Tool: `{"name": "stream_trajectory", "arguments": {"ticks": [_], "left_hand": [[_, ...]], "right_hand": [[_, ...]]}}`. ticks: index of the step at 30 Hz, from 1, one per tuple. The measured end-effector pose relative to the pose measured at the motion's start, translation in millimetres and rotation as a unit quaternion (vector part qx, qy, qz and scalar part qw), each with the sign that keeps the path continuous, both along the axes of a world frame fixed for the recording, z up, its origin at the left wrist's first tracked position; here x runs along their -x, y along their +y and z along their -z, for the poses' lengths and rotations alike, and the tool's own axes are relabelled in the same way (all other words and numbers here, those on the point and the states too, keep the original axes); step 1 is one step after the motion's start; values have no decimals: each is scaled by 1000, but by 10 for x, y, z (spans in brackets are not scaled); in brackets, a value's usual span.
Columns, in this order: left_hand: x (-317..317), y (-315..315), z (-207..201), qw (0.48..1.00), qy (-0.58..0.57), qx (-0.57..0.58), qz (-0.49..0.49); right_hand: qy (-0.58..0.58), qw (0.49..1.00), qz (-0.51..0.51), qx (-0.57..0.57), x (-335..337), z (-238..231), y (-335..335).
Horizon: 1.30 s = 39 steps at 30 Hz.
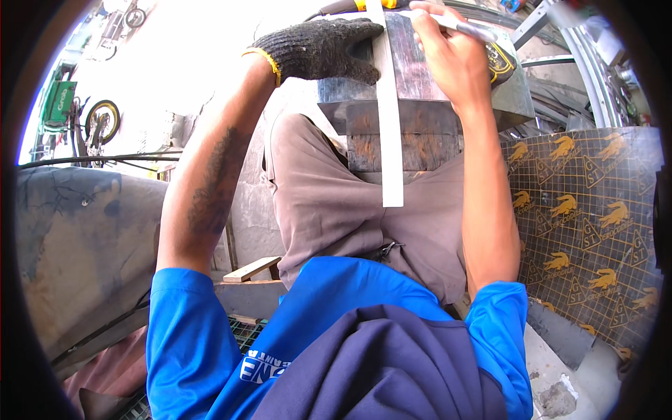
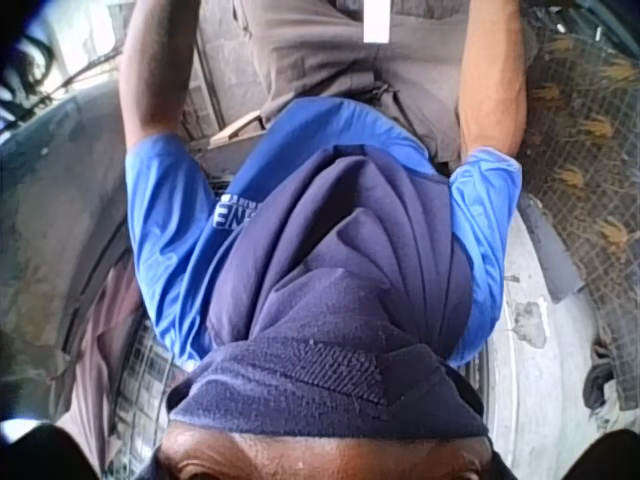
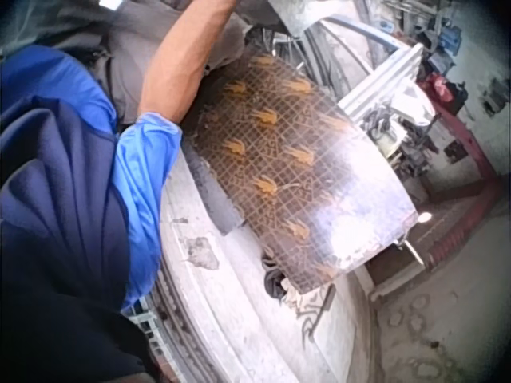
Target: The recorder uses a measuring tape, marker, and metal square to measure and mark a metal sheet box for fabrication.
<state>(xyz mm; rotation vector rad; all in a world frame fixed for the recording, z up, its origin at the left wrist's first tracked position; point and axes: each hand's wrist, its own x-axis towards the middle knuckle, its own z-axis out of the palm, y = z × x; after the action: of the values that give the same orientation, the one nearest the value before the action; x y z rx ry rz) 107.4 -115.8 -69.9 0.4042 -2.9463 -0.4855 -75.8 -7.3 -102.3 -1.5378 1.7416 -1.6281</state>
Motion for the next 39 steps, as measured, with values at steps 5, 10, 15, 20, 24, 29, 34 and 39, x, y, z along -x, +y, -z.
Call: {"name": "stream_trajectory", "arguments": {"ticks": [5, 10, 15, 20, 24, 29, 34, 39], "left_hand": [[1, 26, -17, 999, -23, -39, -27], [-34, 34, -26, 998, -34, -46, -34], [-13, 68, -127, 1000, -9, -17, -3], [6, 52, -78, 998, -41, -43, -35], [4, 42, -77, 998, -32, -37, -30], [-1, 22, 30, 999, -18, 12, -45], [-20, 64, -98, 999, -28, -26, -17], [-5, 40, -57, 997, -58, -32, -34]], "right_hand": [[80, 996, 14, -39, 124, 219, -277], [77, 995, 25, -60, 80, 214, -326], [75, 996, 17, -39, 113, 238, -418], [76, 994, 5, -82, 107, 193, -452], [85, 994, 7, -68, 116, 203, -472], [85, 993, 8, -78, 139, 206, -490], [98, 991, 22, -89, 107, 101, -442], [116, 989, 30, -87, 109, 60, -359]]}}
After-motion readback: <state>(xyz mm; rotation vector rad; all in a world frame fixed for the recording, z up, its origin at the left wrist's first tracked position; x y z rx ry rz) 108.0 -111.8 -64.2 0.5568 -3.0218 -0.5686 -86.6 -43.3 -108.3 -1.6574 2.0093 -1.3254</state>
